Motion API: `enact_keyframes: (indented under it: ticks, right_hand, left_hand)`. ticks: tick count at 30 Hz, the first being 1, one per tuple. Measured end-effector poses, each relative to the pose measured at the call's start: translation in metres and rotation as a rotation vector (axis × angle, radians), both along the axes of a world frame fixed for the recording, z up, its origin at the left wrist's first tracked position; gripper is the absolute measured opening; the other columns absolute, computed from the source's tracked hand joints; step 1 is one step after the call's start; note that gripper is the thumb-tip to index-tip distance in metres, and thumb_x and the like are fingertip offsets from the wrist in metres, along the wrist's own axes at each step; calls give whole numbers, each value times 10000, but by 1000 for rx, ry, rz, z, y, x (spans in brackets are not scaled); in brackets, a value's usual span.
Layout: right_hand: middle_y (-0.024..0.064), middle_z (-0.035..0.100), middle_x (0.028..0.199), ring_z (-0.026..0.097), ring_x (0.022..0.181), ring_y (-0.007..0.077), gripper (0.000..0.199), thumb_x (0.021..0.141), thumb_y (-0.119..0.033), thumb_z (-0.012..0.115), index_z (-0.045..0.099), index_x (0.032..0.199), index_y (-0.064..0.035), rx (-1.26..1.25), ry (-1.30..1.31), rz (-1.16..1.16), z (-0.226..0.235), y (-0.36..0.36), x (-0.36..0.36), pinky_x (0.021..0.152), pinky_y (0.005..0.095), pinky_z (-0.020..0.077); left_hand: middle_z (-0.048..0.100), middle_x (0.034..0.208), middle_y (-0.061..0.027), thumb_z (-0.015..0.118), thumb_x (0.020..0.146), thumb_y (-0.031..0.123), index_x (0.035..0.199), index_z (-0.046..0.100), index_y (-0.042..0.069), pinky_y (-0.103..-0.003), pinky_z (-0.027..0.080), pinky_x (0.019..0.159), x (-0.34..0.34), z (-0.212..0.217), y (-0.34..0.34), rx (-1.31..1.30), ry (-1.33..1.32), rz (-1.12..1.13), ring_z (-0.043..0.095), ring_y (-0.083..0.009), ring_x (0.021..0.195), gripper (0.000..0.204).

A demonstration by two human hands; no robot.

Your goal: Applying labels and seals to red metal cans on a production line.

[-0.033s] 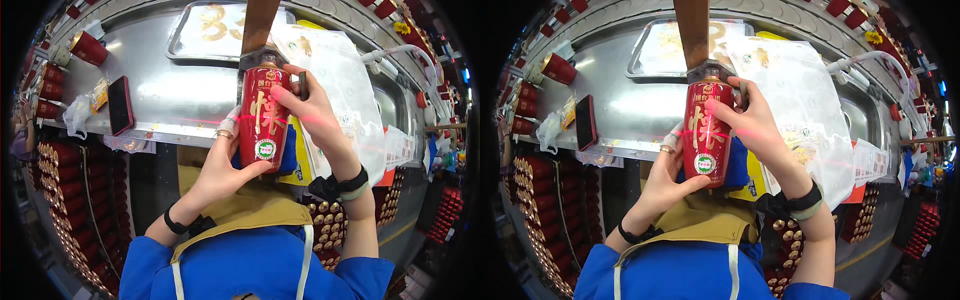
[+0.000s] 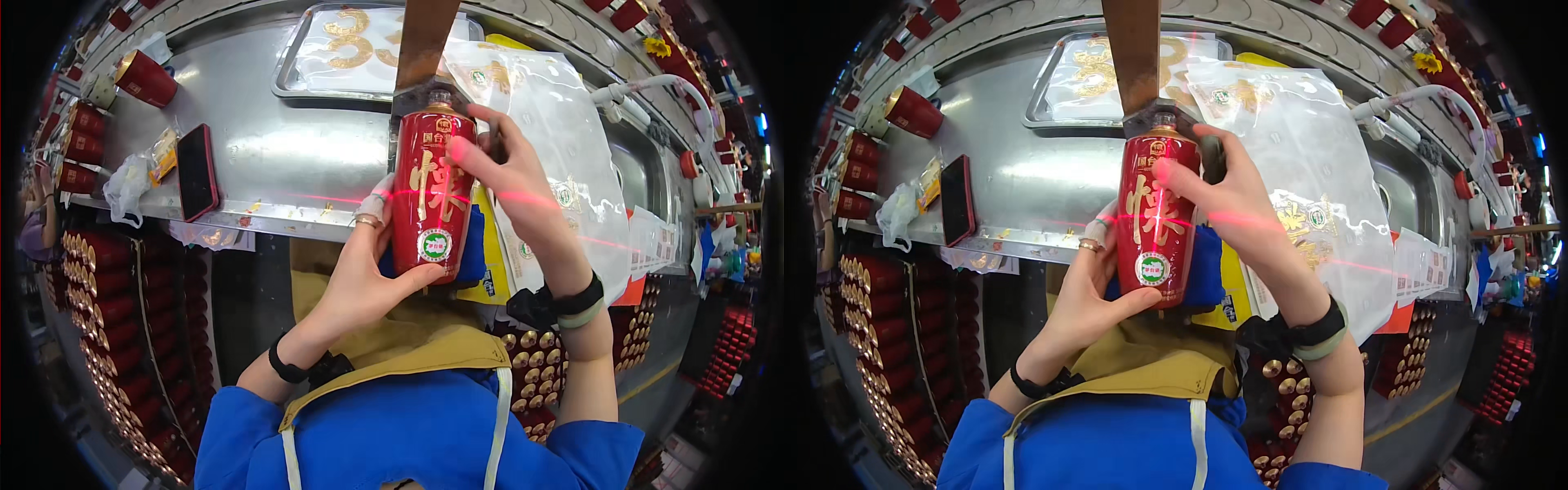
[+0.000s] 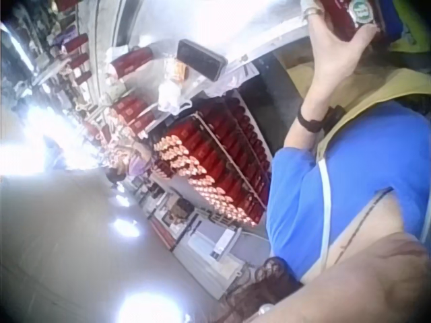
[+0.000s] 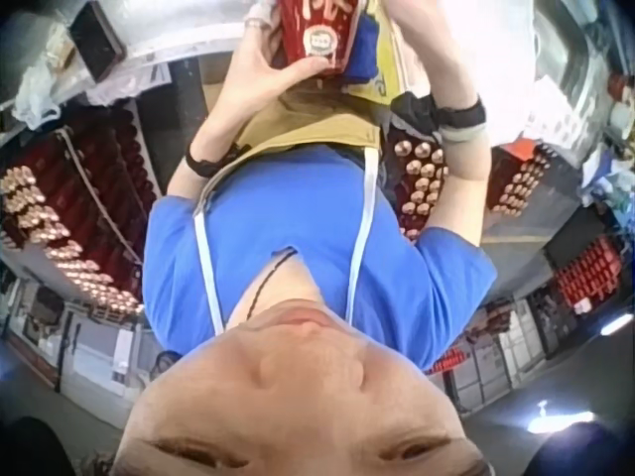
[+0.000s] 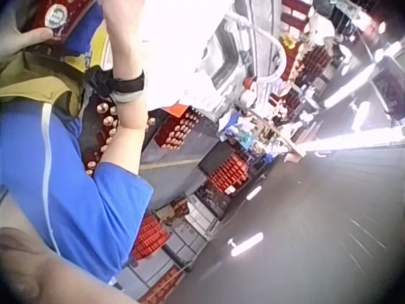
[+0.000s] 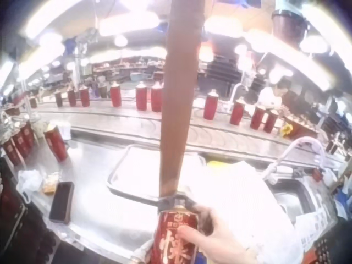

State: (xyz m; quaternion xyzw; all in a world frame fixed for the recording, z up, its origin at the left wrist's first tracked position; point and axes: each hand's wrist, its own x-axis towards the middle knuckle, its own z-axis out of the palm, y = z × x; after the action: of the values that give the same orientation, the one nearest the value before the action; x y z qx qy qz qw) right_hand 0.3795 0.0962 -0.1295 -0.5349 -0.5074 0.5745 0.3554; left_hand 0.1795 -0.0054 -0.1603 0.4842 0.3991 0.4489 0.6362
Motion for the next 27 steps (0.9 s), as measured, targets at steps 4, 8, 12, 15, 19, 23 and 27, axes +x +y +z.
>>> enact_keyframes:
  ticks: [4,8,12,15,19,23,27]
  right_hand:
    - [117,676,1139,617,954,164,406,1029,-64,544,509,1429,-6,657,-419,-86,31,-2,-2,860,323,505]
    - [91,696,1002,631,940,303,379,830,60,660,692,1187,-65,823,-604,649,64,-16,-17,847,379,530]
    - [56,711,927,627,870,285,290,791,-12,697,719,1064,-105,967,-711,399,68,18,-26,824,401,512]
    - [21,711,903,621,818,269,223,777,-72,698,717,994,-121,1317,-687,256,47,45,-8,812,386,493]
    - [-35,734,1016,634,865,172,336,730,-108,721,739,1055,-191,1338,-774,409,-8,-10,24,782,337,472]
    - [-34,722,1153,626,850,117,394,730,-124,739,743,1117,-199,1494,-541,686,-37,-103,38,691,269,507]
    - [80,723,1087,652,787,170,353,801,-24,728,714,1151,-60,1045,-341,343,-8,-113,14,699,284,525]
  left_hand:
    - [315,1591,-225,820,826,42,1600,61,-48,-408,301,1222,1,0,0,5,31,7,361,-276,1477,1087]
    - [326,1588,-231,814,832,41,1599,63,-48,-403,303,1221,1,1,-1,-12,35,12,366,-279,1477,1077]
    - [286,1621,-186,813,832,6,1613,86,-6,-398,287,1229,2,-1,-3,-10,24,20,332,-259,1495,1067]
    - [294,1605,-230,817,836,47,1606,39,-41,-399,276,1235,-1,-6,-3,38,68,-7,320,-275,1503,1098]
    - [240,1646,-216,702,963,79,1611,38,-44,-395,226,1255,-17,-12,1,-154,-359,-25,232,-258,1544,936]
    - [198,1672,-215,393,1060,498,1617,66,-38,-409,217,1254,-32,-14,-3,-13,-142,79,244,-282,1544,839]
    - [174,1682,-234,213,974,796,1626,43,-25,-433,189,1253,-22,-15,-19,301,343,101,245,-324,1543,1063]
